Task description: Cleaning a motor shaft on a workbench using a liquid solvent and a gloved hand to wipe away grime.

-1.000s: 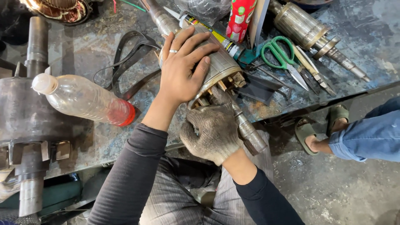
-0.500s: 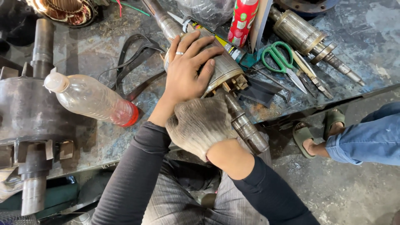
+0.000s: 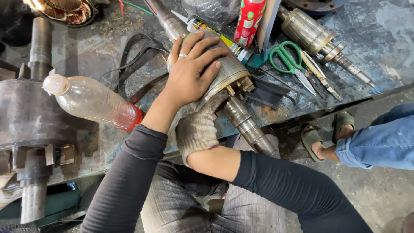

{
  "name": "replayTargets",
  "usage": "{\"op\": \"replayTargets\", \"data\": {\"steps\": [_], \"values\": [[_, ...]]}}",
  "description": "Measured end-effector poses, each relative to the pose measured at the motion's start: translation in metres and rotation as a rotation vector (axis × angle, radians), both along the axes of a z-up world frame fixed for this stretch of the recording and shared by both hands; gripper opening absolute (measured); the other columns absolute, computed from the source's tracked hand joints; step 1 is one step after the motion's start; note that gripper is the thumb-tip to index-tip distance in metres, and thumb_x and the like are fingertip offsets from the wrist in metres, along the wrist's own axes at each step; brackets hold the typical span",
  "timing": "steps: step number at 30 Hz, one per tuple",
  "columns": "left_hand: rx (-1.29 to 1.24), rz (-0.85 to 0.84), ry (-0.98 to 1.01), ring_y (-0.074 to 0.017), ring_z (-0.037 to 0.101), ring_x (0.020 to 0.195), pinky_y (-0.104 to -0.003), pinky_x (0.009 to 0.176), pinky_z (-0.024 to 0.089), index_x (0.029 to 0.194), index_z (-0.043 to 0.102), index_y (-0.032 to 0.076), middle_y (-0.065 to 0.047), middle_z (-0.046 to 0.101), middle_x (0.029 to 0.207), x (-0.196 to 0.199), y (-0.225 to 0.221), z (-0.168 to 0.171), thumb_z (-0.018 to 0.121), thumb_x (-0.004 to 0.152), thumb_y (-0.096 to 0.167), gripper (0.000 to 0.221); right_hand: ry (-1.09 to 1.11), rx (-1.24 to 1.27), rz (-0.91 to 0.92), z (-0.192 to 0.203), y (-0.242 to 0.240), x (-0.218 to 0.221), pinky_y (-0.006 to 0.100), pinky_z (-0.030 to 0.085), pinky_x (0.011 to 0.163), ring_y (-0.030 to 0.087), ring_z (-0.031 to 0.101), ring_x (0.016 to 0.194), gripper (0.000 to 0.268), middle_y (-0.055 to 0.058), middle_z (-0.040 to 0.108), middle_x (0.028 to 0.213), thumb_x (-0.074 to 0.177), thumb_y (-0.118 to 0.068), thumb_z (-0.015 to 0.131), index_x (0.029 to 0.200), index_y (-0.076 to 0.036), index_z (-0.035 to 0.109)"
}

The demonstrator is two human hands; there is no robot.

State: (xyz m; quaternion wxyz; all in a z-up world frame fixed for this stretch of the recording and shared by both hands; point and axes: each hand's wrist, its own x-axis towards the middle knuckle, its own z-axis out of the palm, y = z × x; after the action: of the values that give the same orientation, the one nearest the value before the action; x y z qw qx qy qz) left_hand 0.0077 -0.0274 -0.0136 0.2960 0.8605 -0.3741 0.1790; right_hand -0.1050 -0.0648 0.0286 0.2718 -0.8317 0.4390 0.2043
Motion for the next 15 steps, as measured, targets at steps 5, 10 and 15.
{"op": "replayTargets", "data": {"steps": [5,10,15], "values": [[-0.025,0.04,-0.027,-0.0311,0.038,0.154,-0.06,0.127,0.009,0.14,0.07,0.027,0.0,0.059,0.152,-0.003,-0.001,-0.004,0.043,0.117,0.037,0.037,0.024,0.046,0.036,0.015,-0.007,-0.006,0.041,0.063,0.074,0.026,0.078,0.083,0.039,0.008,0.075,0.085,0.109,-0.044,0.049,0.098,-0.01,0.066],[-0.043,0.073,-0.012,-0.0288,0.039,0.153,-0.06,0.126,0.011,0.137,0.071,0.029,0.003,0.06,0.151,-0.006,0.001,-0.003,0.045,0.116,0.037,0.034,0.054,0.086,0.086,0.026,-0.008,-0.014,0.043,0.064,0.079,0.028,0.077,0.086,0.044,0.012,0.075,0.089,0.115,-0.04,0.038,0.105,-0.006,0.064],[-0.04,0.079,0.002,-0.0273,0.04,0.153,-0.057,0.127,0.01,0.138,0.071,0.03,0.004,0.059,0.153,-0.008,0.002,-0.005,0.047,0.115,0.036,0.033,0.074,0.119,0.098,0.04,-0.025,-0.017,0.044,0.065,0.083,0.03,0.077,0.088,0.049,0.015,0.074,0.091,0.119,-0.037,0.028,0.111,-0.002,0.062]]}}
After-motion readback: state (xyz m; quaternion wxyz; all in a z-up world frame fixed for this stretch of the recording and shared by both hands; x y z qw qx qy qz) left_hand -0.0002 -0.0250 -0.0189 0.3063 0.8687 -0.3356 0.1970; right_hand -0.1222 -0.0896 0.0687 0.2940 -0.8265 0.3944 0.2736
